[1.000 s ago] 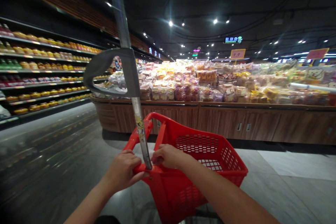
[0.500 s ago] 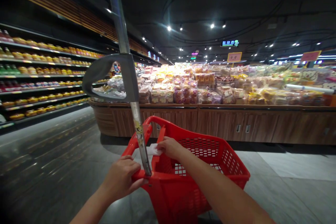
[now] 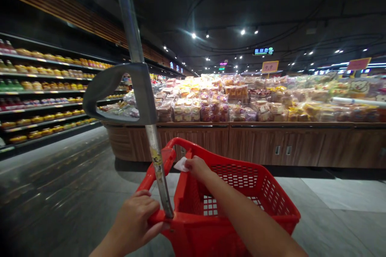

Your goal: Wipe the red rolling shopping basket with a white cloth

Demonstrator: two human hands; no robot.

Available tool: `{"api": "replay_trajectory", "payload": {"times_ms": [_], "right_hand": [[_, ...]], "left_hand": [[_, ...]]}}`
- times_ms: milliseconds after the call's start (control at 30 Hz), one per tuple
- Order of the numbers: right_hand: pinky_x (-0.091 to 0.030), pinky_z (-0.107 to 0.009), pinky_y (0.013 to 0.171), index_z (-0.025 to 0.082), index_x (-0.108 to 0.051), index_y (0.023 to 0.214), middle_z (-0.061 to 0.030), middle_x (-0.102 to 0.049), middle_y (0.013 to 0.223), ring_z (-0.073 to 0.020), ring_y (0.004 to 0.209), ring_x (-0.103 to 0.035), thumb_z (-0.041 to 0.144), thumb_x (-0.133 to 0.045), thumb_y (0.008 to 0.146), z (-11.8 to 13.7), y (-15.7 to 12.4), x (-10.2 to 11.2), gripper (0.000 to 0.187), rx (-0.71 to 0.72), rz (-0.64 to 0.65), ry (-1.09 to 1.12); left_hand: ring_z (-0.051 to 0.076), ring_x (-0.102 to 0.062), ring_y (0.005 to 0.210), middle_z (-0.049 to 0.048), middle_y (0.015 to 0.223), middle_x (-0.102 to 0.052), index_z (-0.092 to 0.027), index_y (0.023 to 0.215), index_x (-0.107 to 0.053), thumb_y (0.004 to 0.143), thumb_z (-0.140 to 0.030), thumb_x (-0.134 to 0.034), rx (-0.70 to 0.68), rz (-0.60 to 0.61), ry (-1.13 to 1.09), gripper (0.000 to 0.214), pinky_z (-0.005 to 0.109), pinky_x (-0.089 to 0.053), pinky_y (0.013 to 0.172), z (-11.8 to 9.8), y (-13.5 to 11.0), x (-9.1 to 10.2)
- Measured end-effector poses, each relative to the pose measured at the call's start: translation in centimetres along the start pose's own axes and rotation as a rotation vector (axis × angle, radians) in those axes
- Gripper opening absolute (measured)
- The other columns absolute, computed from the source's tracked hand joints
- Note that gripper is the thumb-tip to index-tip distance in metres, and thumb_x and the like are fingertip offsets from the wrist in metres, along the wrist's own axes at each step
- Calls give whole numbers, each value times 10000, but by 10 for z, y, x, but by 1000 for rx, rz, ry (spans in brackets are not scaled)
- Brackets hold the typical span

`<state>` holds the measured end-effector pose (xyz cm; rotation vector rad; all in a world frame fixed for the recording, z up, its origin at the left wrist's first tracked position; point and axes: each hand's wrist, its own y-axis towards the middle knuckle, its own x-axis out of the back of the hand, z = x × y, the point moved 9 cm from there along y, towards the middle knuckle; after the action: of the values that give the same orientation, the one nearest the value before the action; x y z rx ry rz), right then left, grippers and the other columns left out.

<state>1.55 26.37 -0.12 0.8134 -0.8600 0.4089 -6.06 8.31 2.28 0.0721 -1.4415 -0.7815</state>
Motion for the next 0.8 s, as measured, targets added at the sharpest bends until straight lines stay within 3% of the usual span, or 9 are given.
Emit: {"api": "replay_trajectory", "payload": {"times_ms": [233, 333, 400, 500, 567, 633, 667, 733, 800], "right_hand": [[-407, -202, 689, 189, -701, 844, -11, -660, 823, -128, 754, -579, 17, -515, 693, 37, -66, 6, 295, 120, 92, 277], [-428, -220, 699, 181, -671, 882, -9, -676, 836, -136, 758, -596, 51, -505, 718, 28, -91, 30, 267, -21, -45, 459], [-437, -241, 681, 178, -641, 894, -12, -665, 826, -149, 737, -590, 117, -532, 739, 15, -115, 46, 199, -149, -175, 539], [-438, -260, 643, 179, -610, 785, -19, -639, 769, -169, 702, -578, 200, -581, 742, 7, -159, 55, 57, -281, -282, 613], [-431, -262, 628, 191, -600, 725, -17, -626, 734, -176, 692, -573, 210, -594, 738, 10, -185, 50, 23, -326, -289, 604], [-423, -263, 633, 206, -608, 718, -14, -626, 730, -179, 698, -573, 195, -593, 739, 19, -203, 40, 27, -333, -268, 554], [-421, -264, 638, 214, -617, 727, -13, -631, 737, -180, 703, -574, 189, -590, 740, 26, -209, 33, 39, -320, -247, 529], [-422, -264, 643, 227, -639, 747, -12, -646, 748, -179, 704, -580, 190, -588, 741, 43, -213, 19, 63, -247, -172, 519], [-430, -260, 653, 235, -663, 757, -7, -663, 753, -174, 702, -592, 197, -589, 741, 62, -213, 8, 85, -145, -76, 570]], "left_hand": [[168, -572, 590, 9, 584, -615, -197, 590, -551, 720, -546, -592, 15, 23, -30, 375, 373, -433, 782, 8, 3, -2], [161, -589, 652, -1, 632, -631, -199, 617, -574, 701, -551, -616, 20, 19, -56, 365, 379, -413, 850, 15, 7, 3], [195, -611, 793, 8, 777, -674, -215, 755, -617, 672, -528, -655, 33, -22, -41, 326, 438, -366, 933, 19, 6, 10], [266, -567, 1040, 70, 1118, -637, -238, 1101, -558, 692, -420, -667, 108, -250, 45, 461, 561, -235, 1033, 15, -9, 29], [248, -566, 1057, 80, 1181, -604, -251, 1184, -496, 754, -320, -614, 161, -443, 61, 452, 550, -230, 1060, -2, -29, 37], [219, -562, 1074, 52, 1152, -618, -296, 1209, -466, 780, -264, -580, 125, -548, -35, 445, 446, -340, 1040, -32, -45, 29], [215, -553, 1099, 50, 1161, -618, -297, 1216, -468, 785, -269, -572, 94, -538, -84, 444, 382, -401, 997, -49, -49, 18], [238, -562, 1099, 88, 1202, -601, -257, 1238, -473, 743, -368, -616, 6, -397, -188, 527, 324, -477, 908, -81, -49, -14], [209, -623, 995, 72, 1126, -652, -250, 1238, -477, 734, -344, -619, -45, -254, -272, 533, 250, -515, 814, -104, -47, -43]]}}
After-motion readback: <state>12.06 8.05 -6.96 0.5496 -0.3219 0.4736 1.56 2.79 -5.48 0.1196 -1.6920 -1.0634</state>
